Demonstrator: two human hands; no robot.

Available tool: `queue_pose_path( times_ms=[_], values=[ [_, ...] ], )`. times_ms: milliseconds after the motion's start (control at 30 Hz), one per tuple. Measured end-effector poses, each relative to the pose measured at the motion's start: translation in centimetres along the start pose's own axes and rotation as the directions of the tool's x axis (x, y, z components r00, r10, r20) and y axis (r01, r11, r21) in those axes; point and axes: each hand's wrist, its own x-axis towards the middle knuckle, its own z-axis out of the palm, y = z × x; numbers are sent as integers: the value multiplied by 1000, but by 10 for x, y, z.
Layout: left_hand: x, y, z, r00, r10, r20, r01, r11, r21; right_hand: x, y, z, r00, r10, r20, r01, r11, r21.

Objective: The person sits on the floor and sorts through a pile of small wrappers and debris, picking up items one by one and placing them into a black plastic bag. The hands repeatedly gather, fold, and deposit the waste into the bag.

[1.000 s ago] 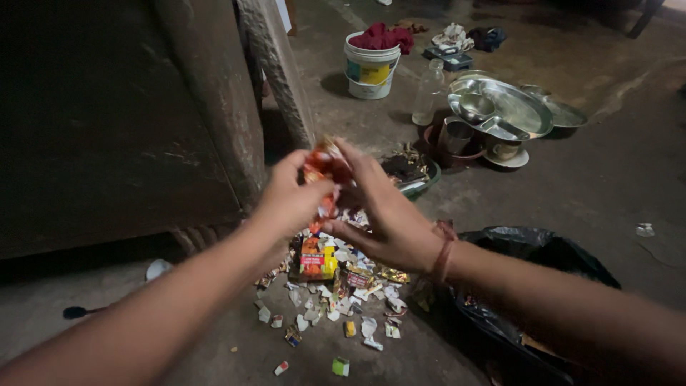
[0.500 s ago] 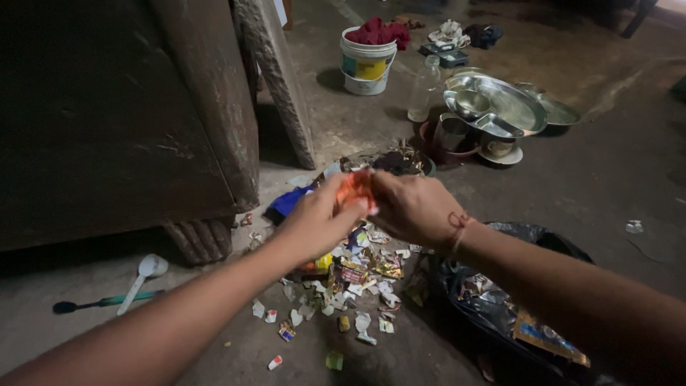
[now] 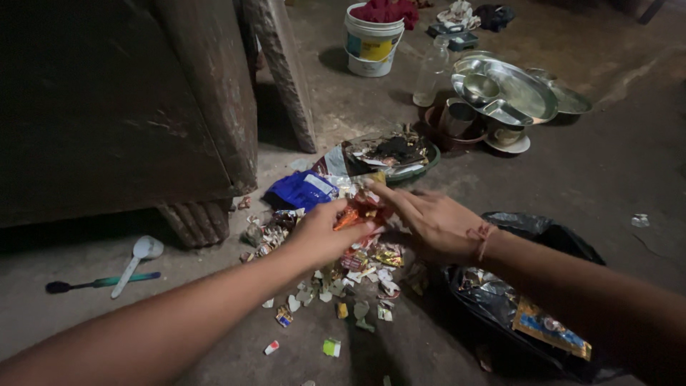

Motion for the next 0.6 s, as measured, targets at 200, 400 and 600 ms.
queue_pose_path(
  times_ms=[200, 400, 600],
  values=[
    [-8, 9, 4, 938, -253, 236, 288, 949, -127, 7, 18, 7, 999, -9, 33, 15, 977, -211],
    [10, -7, -7, 991, -66, 119, 99, 949, -298, 19, 14, -4, 982, 181, 62, -170, 975, -145],
    [34, -35, -25, 981, 107, -161, -113, 993, -31, 38, -6, -7, 977, 140, -161, -117, 983, 141]
  ],
)
